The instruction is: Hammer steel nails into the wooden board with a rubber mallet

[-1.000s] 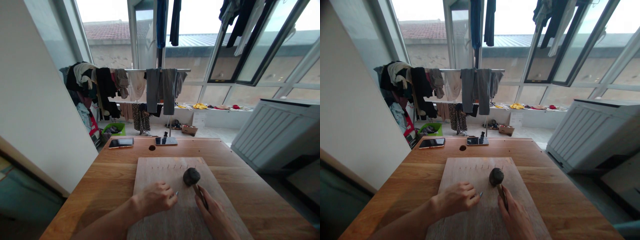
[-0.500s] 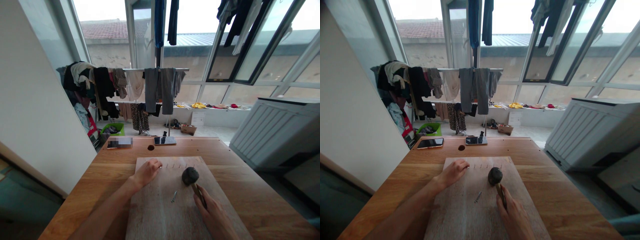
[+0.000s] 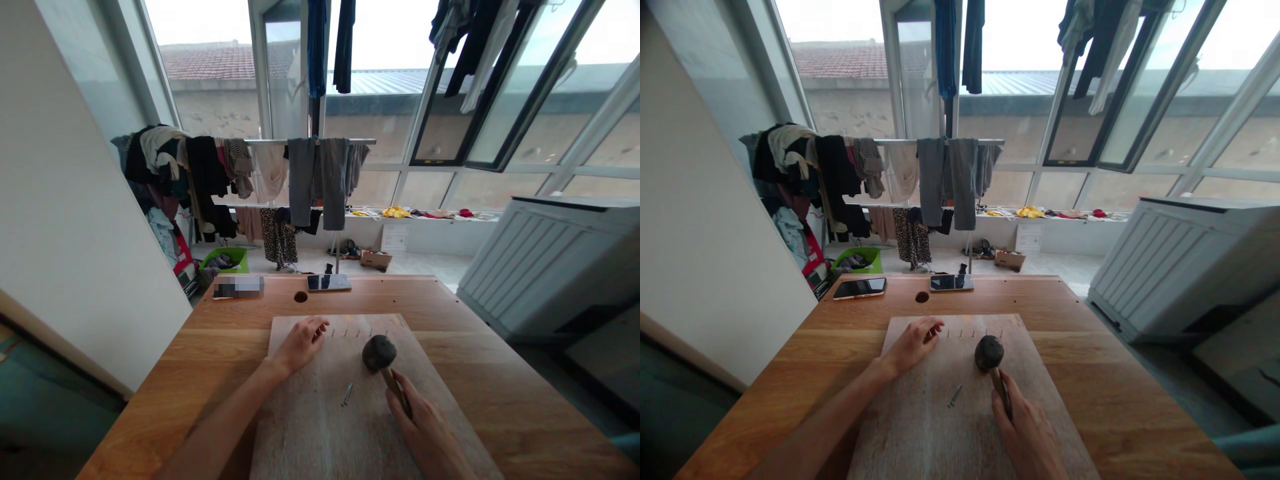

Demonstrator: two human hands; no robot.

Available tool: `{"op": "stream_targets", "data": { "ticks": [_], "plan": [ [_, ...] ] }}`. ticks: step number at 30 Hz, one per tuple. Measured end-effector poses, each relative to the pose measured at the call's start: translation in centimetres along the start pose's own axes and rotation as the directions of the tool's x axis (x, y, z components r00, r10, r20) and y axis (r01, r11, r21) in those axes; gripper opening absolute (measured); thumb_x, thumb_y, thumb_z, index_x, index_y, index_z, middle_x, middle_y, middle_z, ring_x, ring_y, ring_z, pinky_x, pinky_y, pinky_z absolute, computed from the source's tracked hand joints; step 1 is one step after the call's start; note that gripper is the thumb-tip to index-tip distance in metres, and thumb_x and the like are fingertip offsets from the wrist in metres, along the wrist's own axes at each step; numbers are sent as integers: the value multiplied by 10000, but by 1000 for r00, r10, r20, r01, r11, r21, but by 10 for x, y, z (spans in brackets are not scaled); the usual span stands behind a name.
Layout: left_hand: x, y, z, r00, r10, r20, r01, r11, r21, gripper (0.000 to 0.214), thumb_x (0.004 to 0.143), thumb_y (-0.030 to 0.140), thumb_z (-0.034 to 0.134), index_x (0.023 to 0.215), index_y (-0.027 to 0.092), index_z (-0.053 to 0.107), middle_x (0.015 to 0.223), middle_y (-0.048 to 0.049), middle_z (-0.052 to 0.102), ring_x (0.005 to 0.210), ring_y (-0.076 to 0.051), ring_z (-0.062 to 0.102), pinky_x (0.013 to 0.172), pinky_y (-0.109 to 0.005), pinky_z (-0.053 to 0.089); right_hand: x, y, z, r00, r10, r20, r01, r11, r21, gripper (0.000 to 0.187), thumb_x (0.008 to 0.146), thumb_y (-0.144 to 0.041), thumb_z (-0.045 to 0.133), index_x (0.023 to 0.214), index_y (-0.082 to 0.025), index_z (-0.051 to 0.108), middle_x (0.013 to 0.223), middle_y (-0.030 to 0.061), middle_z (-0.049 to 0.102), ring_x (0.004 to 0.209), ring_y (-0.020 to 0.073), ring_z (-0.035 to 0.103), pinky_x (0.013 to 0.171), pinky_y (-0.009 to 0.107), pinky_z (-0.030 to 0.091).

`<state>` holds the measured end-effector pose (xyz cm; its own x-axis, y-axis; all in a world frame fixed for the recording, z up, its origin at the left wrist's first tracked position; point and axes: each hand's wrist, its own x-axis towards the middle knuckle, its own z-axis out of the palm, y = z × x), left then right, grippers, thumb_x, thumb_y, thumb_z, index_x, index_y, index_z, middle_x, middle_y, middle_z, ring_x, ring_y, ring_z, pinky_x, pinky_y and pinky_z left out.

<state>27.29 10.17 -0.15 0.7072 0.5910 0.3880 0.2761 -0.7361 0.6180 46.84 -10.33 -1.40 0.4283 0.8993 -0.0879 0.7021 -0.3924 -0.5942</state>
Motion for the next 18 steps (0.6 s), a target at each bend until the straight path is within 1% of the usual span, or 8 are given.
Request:
{"op": "stream_targets", "data": {
  "ticks": [2, 5, 9, 12, 14, 18],
  "plan": [
    [-1, -2, 4, 999, -30, -35, 28, 998, -50, 317, 807, 15, 537, 1076, 165, 611, 934, -32, 658, 767, -129, 624, 775, -259, 519, -1, -2, -1, 1000, 23, 4, -23, 1000, -1, 565, 924, -462, 332, 1377, -189, 533, 1146, 108, 738, 1062, 283, 685, 866, 361, 501],
    [-2, -6, 8, 994, -73, -78, 64, 991, -115, 292, 799, 32, 557, 1053, 161, 623, 902, -26, 660, 755, -130, 630, 749, -250, 518, -1, -2, -1, 999, 49, 15, -49, 999, -11, 591, 920, -481, 316, 1397, -194, 513, 1194, 100, 719, 1109, 283, 664, 902, 370, 492],
    [-1, -7, 8, 987, -113, -111, 93, 980, -175, 283, 782, 42, 581, 1031, 161, 642, 869, -22, 666, 741, -134, 641, 727, -244, 519, 1, -1, -2, 999, 46, 24, -45, 998, -33, 592, 916, -500, 322, 1392, -209, 523, 1196, 92, 720, 1100, 275, 670, 875, 348, 504],
    [0, -6, 7, 985, -130, -111, 108, 976, -188, 275, 775, 45, 594, 1017, 164, 650, 832, -14, 675, 729, -136, 647, 717, -240, 516, 2, 0, -2, 998, 48, 45, -46, 998, -42, 597, 922, -506, 306, 1401, -214, 511, 1205, 91, 716, 1132, 272, 654, 899, 343, 492],
    [-1, -4, 6, 984, -144, -103, 120, 970, -212, 279, 775, 47, 598, 1023, 165, 649, 825, -12, 683, 726, -135, 654, 714, -237, 518, 2, 1, -3, 997, 48, 60, -46, 998, -31, 606, 925, -504, 297, 1408, -199, 500, 1214, 97, 711, 1154, 268, 641, 919, 338, 481],
    [-1, -3, 4, 983, -159, -91, 133, 961, -243, 275, 786, 64, 601, 1037, 168, 645, 842, -18, 701, 754, -141, 672, 747, -251, 532, 1, 1, -4, 996, 55, 73, -54, 998, -10, 623, 921, -515, 310, 1416, -179, 484, 1234, 108, 700, 1168, 275, 630, 920, 345, 475]
  ]
}}
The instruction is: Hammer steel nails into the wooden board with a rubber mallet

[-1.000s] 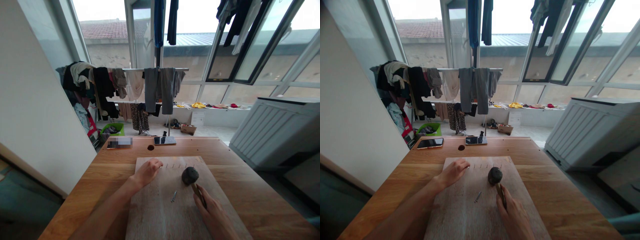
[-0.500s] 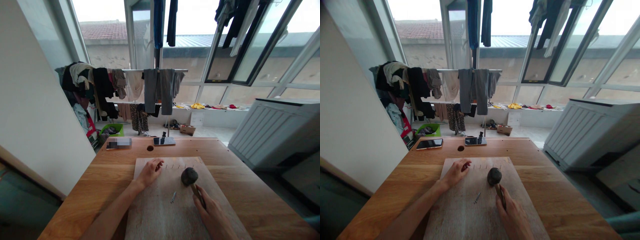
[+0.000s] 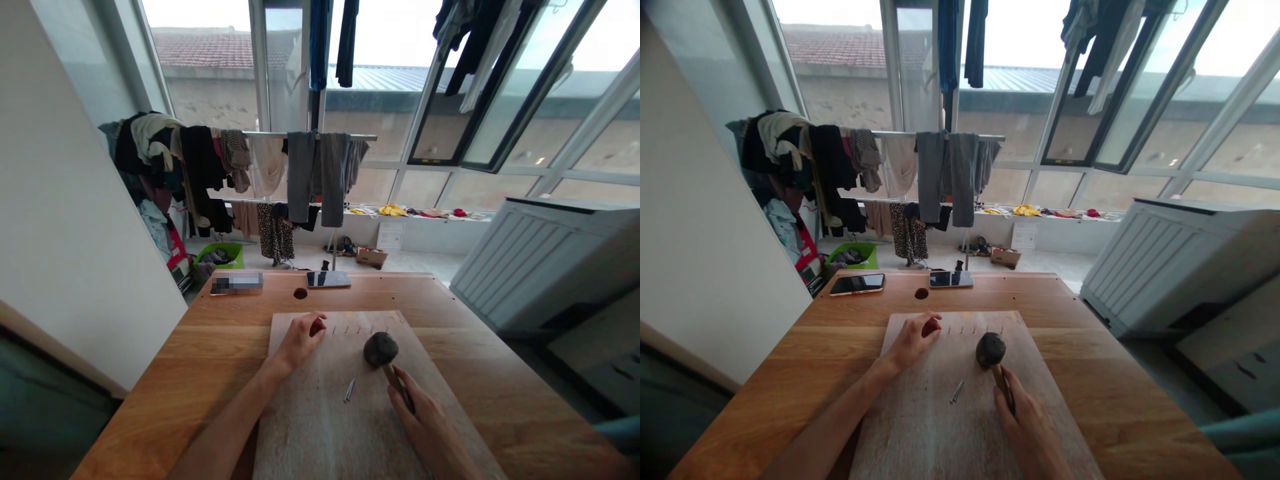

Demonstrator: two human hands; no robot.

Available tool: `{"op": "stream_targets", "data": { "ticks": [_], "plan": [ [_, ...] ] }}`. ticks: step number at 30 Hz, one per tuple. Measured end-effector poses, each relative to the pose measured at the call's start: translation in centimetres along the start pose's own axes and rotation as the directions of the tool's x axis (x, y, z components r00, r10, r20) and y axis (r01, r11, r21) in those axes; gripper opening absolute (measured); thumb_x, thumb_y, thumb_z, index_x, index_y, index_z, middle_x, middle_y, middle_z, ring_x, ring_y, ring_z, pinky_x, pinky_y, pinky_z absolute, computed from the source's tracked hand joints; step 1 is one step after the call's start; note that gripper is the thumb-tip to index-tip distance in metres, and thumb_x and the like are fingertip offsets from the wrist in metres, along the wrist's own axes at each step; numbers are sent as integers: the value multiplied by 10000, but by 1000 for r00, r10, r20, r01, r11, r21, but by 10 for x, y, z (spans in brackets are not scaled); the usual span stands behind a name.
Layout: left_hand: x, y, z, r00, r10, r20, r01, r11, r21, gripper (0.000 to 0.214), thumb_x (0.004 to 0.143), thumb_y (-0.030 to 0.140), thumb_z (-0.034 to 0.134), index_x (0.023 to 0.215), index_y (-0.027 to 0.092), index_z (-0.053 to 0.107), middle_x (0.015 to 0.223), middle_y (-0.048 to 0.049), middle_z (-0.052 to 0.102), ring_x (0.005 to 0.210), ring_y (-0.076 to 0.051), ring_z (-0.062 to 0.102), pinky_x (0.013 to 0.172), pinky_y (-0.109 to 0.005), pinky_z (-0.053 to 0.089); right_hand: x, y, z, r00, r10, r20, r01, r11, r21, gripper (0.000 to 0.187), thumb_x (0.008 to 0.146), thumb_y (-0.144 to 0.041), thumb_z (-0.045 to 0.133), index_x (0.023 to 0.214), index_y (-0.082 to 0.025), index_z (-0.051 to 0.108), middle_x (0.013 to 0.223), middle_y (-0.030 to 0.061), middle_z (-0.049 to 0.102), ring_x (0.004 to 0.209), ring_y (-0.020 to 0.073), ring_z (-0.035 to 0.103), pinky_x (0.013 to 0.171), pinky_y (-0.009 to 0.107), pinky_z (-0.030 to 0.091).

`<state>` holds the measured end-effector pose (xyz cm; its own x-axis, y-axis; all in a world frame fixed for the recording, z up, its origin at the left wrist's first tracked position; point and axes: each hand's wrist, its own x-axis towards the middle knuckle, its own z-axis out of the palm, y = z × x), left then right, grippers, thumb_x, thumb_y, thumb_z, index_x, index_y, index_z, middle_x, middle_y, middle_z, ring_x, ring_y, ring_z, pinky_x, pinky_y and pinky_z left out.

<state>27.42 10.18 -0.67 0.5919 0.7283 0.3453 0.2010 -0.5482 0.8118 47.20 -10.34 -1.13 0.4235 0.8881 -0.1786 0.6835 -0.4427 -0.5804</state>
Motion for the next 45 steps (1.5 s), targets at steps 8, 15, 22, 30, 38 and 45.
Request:
{"op": "stream_targets", "data": {
  "ticks": [8, 15, 22, 30, 38, 45],
  "plan": [
    [-1, -1, 1, 1000, -5, 17, 5, 1000, 0, 269, 783, 75, 605, 1035, 160, 640, 851, -26, 698, 724, -137, 654, 717, -252, 532, -2, -25, -2, 992, -69, -110, 78, 993, 83, 536, 904, -498, 373, 1284, -193, 596, 981, 88, 767, 968, 265, 701, 801, 332, 494],
    [-2, -3, 0, 1000, 3, 9, -3, 1000, 11, 300, 766, 56, 593, 1047, 150, 646, 838, -23, 684, 729, -138, 643, 730, -257, 522, 13, -68, -5, 976, -171, -132, 187, 975, 119, 511, 911, -486, 365, 1279, -199, 572, 714, 14, 700, 606, 190, 656, 565, 272, 448],
    [-1, -3, 1, 999, 38, -5, -38, 999, -20, 308, 760, 40, 578, 1036, 158, 647, 789, -2, 661, 682, -123, 622, 674, -230, 491, 25, -102, -5, 965, -249, -75, 255, 965, 70, 460, 928, -404, 345, 1267, -183, 562, 665, 0, 653, 532, 166, 595, 561, 261, 411],
    [-1, 1, -1, 999, 44, -9, -44, 999, 5, 268, 719, -15, 541, 906, 160, 620, 705, 33, 598, 622, -103, 538, 600, -195, 406, 29, -111, 3, 952, -298, -69, 299, 954, 11, 426, 919, -360, 388, 1252, -183, 587, 780, 46, 709, 738, 211, 656, 671, 283, 401],
    [-2, 0, -2, 998, 65, 2, -65, 998, 25, 342, 699, -37, 518, 954, 166, 622, 725, 30, 587, 644, -112, 532, 623, -197, 394, 28, -110, 8, 954, -294, -53, 294, 956, -8, 437, 931, -342, 381, 1282, -168, 574, 806, 65, 725, 755, 215, 668, 681, 282, 404],
    [-2, -3, -1, 997, 75, 3, -75, 996, 40, 391, 708, -44, 506, 1012, 172, 622, 759, 21, 614, 666, -115, 542, 623, -197, 401, 28, -110, 11, 954, -294, -53, 294, 956, -16, 409, 930, -343, 384, 1247, -182, 587, 789, 50, 710, 752, 207, 662, 667, 273, 391]
  ]
}}
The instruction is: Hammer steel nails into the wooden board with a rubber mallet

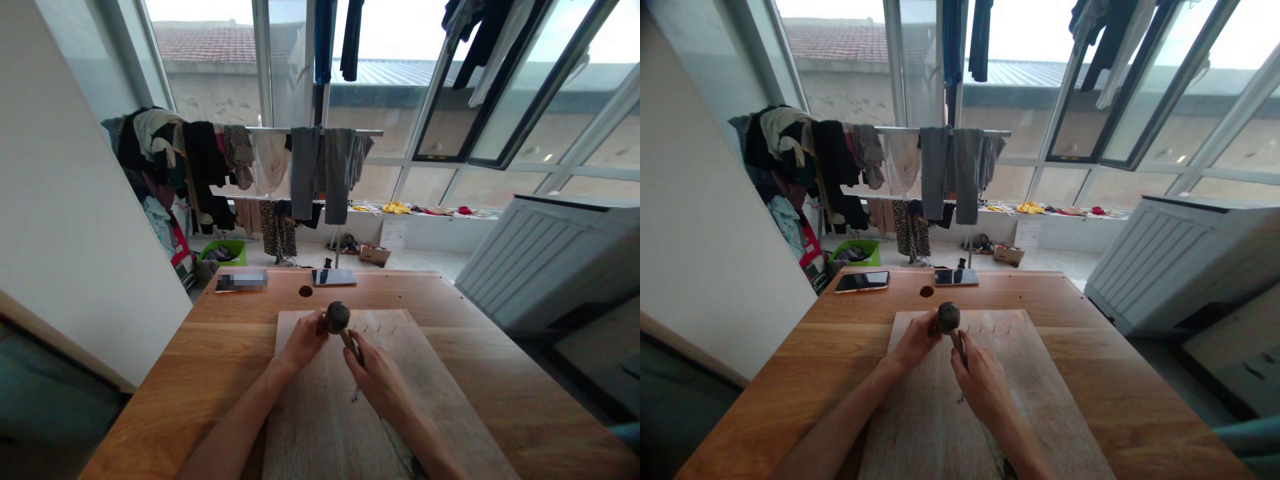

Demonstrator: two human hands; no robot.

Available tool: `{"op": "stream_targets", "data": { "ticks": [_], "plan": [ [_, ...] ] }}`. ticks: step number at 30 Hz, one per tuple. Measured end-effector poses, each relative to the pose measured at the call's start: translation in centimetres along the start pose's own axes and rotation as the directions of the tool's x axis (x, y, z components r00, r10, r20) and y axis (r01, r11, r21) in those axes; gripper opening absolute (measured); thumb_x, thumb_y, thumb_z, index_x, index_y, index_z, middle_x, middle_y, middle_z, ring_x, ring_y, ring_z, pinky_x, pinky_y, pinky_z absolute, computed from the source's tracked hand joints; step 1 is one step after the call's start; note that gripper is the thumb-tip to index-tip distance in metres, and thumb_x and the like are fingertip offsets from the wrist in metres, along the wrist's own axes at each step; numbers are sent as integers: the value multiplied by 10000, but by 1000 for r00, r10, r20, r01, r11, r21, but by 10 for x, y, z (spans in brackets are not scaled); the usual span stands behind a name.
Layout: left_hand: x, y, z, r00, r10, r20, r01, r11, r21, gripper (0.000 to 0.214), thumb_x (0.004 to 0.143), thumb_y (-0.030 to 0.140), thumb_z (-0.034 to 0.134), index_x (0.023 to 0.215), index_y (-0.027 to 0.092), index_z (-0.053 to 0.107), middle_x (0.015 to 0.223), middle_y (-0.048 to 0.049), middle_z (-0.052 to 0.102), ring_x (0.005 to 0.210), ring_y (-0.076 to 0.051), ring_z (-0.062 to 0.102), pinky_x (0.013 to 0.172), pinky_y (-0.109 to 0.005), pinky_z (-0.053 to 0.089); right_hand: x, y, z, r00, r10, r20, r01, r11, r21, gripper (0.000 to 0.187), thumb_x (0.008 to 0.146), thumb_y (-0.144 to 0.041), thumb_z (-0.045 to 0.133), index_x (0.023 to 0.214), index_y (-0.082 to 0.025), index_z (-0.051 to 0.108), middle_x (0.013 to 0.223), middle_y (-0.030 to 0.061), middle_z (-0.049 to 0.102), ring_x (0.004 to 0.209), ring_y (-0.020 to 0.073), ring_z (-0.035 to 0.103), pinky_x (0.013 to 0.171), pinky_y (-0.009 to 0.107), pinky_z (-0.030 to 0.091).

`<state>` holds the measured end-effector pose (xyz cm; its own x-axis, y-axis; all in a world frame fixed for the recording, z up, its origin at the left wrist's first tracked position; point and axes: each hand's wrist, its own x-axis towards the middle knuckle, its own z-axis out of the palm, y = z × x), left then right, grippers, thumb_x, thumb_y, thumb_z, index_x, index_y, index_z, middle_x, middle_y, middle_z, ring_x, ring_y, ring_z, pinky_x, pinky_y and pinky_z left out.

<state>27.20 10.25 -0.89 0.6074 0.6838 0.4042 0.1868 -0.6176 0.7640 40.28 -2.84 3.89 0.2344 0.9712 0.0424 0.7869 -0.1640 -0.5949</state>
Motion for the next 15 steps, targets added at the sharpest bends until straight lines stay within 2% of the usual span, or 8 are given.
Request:
{"op": "stream_targets", "data": {
  "ticks": [7, 10, 13, 15],
  "plan": [
    [-1, 1, 1, 999, -38, 28, 39, 999, -15, 395, 768, 27, 564, 1133, 176, 583, 817, -2, 649, 716, -139, 611, 697, -243, 480, -17, 12, -8, 999, 43, -12, -42, 998, 56, 466, 941, -427, 346, 1294, -200, 548, 713, 11, 668, 582, 180, 607, 596, 274, 407],
    [-2, 2, 0, 999, -39, -1, 39, 994, 104, 358, 787, 67, 594, 1129, 168, 575, 894, -28, 635, 765, -157, 609, 743, -279, 503, -33, 29, -14, 994, 108, 3, -108, 991, 78, 502, 934, -478, 346, 1310, -208, 540, 701, 1, 669, 548, 178, 607, 565, 275, 417],
    [-3, 9, -3, 996, 81, -29, -70, 960, 271, 316, 826, 91, 579, 1131, 170, 572, 986, -60, 602, 902, -198, 595, 844, -338, 506, -48, 49, -19, 988, 155, -21, -154, 987, 38, 510, 925, -494, 355, 1286, -206, 572, 699, 12, 692, 621, 205, 662, 585, 285, 440],
    [-7, 19, -6, 977, 202, 63, -212, 915, 345, 268, 868, 93, 535, 1122, 166, 577, 1013, -80, 599, 991, -224, 578, 904, -364, 491, -54, 61, -19, 985, 169, -43, -169, 986, 8, 514, 918, -492, 361, 1275, -198, 585, 770, 41, 728, 733, 235, 697, 649, 307, 469]
  ]
}}
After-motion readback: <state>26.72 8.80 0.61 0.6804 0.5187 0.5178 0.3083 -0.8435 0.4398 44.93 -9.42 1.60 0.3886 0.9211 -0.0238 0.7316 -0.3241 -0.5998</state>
